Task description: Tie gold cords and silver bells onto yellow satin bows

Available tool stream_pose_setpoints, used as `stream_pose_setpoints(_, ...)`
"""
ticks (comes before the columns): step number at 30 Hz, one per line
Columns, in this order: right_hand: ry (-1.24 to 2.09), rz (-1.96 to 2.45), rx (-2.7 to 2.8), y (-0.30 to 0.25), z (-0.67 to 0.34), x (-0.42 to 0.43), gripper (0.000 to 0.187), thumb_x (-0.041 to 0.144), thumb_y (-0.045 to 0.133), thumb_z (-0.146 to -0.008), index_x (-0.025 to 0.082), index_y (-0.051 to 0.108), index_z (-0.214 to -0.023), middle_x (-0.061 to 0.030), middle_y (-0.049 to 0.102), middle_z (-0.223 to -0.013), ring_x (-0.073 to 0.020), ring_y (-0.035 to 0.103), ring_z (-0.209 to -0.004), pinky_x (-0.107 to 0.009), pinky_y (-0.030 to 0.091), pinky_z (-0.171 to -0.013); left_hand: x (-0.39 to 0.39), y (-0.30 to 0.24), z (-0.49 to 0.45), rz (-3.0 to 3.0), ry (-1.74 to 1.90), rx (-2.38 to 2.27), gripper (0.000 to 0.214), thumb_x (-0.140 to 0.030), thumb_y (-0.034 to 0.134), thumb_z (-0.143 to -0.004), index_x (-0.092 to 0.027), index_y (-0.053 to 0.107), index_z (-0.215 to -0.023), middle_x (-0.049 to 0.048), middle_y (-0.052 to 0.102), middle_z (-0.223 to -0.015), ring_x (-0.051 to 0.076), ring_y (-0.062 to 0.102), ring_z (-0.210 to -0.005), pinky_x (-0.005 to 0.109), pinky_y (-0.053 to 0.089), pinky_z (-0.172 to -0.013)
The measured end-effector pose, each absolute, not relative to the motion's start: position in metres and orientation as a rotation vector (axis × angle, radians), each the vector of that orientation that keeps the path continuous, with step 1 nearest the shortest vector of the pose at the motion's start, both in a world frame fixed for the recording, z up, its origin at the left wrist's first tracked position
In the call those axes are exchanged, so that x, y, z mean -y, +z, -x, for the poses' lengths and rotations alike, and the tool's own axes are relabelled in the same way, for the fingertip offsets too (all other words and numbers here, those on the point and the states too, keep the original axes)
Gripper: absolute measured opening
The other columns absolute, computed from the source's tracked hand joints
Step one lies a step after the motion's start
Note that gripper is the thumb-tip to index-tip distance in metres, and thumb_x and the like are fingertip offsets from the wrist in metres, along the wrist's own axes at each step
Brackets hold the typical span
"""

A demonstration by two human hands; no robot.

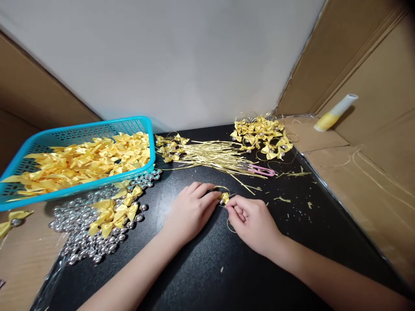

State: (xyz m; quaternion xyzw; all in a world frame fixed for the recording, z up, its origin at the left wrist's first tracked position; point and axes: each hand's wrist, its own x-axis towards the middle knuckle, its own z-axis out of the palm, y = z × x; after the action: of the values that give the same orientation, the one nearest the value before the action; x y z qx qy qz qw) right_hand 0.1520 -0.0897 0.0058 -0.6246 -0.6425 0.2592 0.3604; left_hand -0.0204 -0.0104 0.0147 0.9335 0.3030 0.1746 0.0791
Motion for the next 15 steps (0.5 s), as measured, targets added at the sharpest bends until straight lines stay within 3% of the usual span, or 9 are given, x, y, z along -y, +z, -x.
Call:
stream_pose_setpoints(5,0.629,1.621,1.667,0.006,-0.150,0.088,0.016,0.018,0.050,-0.083,0.018,0.058,-0.070,0.0070,0.038,-0.049,-0.0080,0.037,-0.044,-0.022,0.027,-0.049,0.012,0.014,0.017,-2.592,0.576,-1.010,0.015,-0.022,0.054,-0.090,-0.016,0.068,-0.089,0.0066,0.068,-0.087,0.021,0.059,-0.080,0.036,0.049,-0.074)
stream_pose_setpoints(10,0.599,1.629,1.672,0.003,-0.146,0.087,0.015,0.018,0.050,-0.083,0.019,0.060,-0.071,0.0068,0.040,-0.050,-0.0079,0.038,-0.045,-0.022,0.027,-0.049,0.018,0.029,0.012,-2.302,0.495,-1.141,0.011,-0.012,0.059,-0.080,-0.016,0.070,-0.077,0.0057,0.069,-0.078,0.019,0.063,-0.074,0.029,0.049,-0.069)
stream_pose_setpoints(15,0.582,1.650,1.662,0.003,-0.146,0.090,0.015,0.018,0.051,-0.083,0.019,0.061,-0.072,0.0069,0.041,-0.050,-0.0080,0.038,-0.045,-0.022,0.027,-0.050,0.020,0.036,0.012,-1.907,0.377,-1.195,0.008,-0.018,0.063,-0.077,-0.017,0.071,-0.074,0.0031,0.072,-0.073,0.016,0.064,-0.064,0.024,0.047,-0.060)
